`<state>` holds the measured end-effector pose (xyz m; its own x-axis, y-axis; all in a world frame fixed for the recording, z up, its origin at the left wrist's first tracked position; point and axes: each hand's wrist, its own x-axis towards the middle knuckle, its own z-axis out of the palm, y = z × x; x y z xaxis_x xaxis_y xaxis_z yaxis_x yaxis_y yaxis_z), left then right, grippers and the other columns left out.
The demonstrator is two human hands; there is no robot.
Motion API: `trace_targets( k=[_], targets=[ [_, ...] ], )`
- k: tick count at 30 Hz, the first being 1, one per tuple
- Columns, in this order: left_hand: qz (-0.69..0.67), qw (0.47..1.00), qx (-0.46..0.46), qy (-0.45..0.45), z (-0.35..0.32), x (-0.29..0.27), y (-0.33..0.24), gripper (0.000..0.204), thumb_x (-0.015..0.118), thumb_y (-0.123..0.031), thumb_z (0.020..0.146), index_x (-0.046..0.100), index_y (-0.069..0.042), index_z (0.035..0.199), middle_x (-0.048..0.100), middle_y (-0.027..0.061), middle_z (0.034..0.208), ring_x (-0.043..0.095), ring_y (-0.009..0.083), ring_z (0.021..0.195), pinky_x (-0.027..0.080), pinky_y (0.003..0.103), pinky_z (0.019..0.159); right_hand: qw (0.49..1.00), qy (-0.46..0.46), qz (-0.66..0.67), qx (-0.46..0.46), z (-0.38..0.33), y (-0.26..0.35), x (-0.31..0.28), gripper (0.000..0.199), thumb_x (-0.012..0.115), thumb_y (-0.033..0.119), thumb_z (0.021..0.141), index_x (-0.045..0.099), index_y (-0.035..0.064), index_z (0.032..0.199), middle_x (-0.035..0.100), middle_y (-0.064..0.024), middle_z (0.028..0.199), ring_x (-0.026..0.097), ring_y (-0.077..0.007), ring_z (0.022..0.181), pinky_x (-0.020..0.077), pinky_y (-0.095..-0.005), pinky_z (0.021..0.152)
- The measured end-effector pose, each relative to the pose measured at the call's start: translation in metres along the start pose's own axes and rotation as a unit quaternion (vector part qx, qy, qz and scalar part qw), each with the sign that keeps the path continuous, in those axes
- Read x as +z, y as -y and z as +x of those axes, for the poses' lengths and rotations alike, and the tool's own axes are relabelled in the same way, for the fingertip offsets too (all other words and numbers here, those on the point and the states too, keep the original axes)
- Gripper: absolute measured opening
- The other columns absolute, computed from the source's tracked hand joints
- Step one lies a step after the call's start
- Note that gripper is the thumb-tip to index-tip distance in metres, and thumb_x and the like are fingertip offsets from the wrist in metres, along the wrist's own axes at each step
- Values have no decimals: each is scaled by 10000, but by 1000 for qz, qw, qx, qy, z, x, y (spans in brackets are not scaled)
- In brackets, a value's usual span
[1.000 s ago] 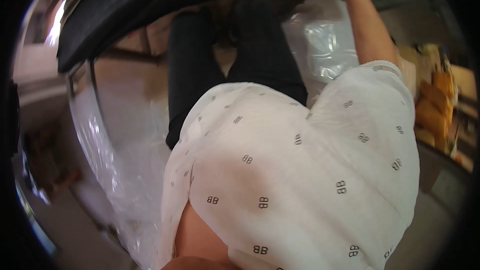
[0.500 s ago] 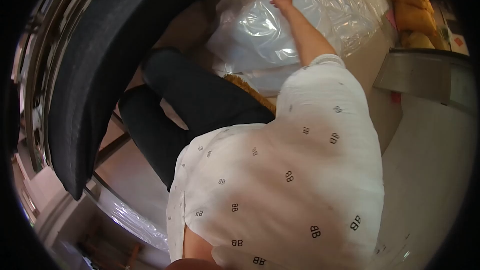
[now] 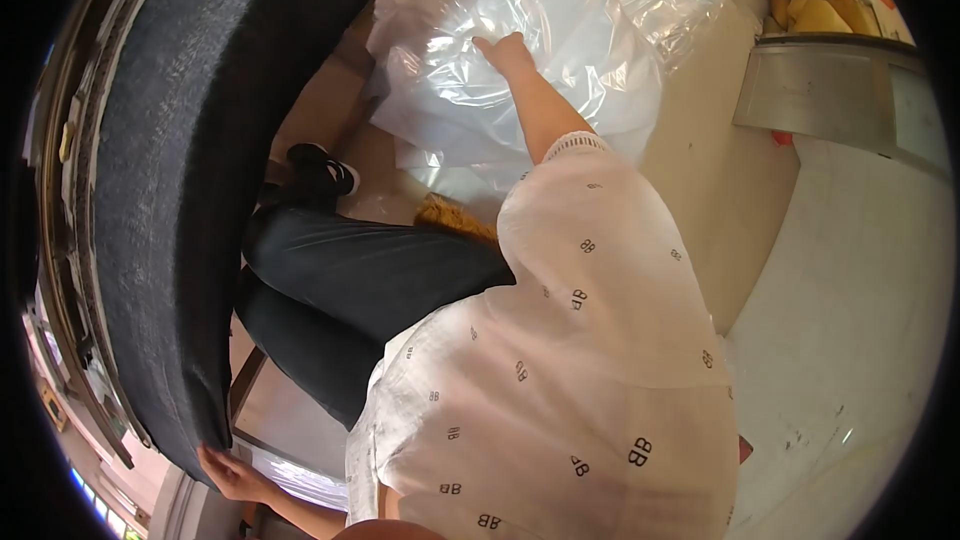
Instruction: Packing foam or rubber components into large plastic bags as part of a manufacturing workflow.
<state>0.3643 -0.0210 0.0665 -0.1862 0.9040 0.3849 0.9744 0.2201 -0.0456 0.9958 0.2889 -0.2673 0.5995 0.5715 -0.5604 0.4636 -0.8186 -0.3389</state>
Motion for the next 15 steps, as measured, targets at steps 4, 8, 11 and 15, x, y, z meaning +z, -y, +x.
trace_targets(
  k=[4, 8, 11, 15],
  targets=[
    [-117, 992, 28, -36, 49, 32, -32, 232, 499, -100, 897, 593, -23, 1094, 622, 102, 1051, 615, 176, 903, 526, 230, 683, 989, -63, -121, -56, 0, -32, -5, 621, 581, 434, 766, 454, -41, 1145, 603, -201, 1010, 576, -300, 993, 452, -384, 821],
    [-158, 985, 45, -59, 83, 44, -47, 219, 513, -101, 890, 606, -30, 1075, 626, 96, 1037, 623, 133, 789, 511, 179, 603, 984, -28, 110, -134, 2, -75, -9, 289, 499, 243, 851, 552, -9, 981, 626, -153, 867, 628, -220, 811, 499, -296, 694],
    [-223, 970, 36, -87, 97, 51, -65, 211, 517, -107, 890, 612, -30, 1062, 631, 88, 1022, 604, 105, 686, 491, 164, 557, 907, 108, 393, -106, -23, -98, -33, 177, 463, 114, 864, 558, 6, 967, 627, -137, 889, 620, -211, 845, 498, -290, 714],
    [-311, 946, 27, -85, 111, 66, -93, 196, 520, -99, 891, 615, -24, 1045, 632, 66, 984, 571, 82, 664, 465, 149, 543, 798, -37, 594, -92, -74, -109, -88, 138, 437, 73, 864, 519, 3, 952, 606, -96, 813, 595, -173, 690, 485, -266, 590]
  ],
)
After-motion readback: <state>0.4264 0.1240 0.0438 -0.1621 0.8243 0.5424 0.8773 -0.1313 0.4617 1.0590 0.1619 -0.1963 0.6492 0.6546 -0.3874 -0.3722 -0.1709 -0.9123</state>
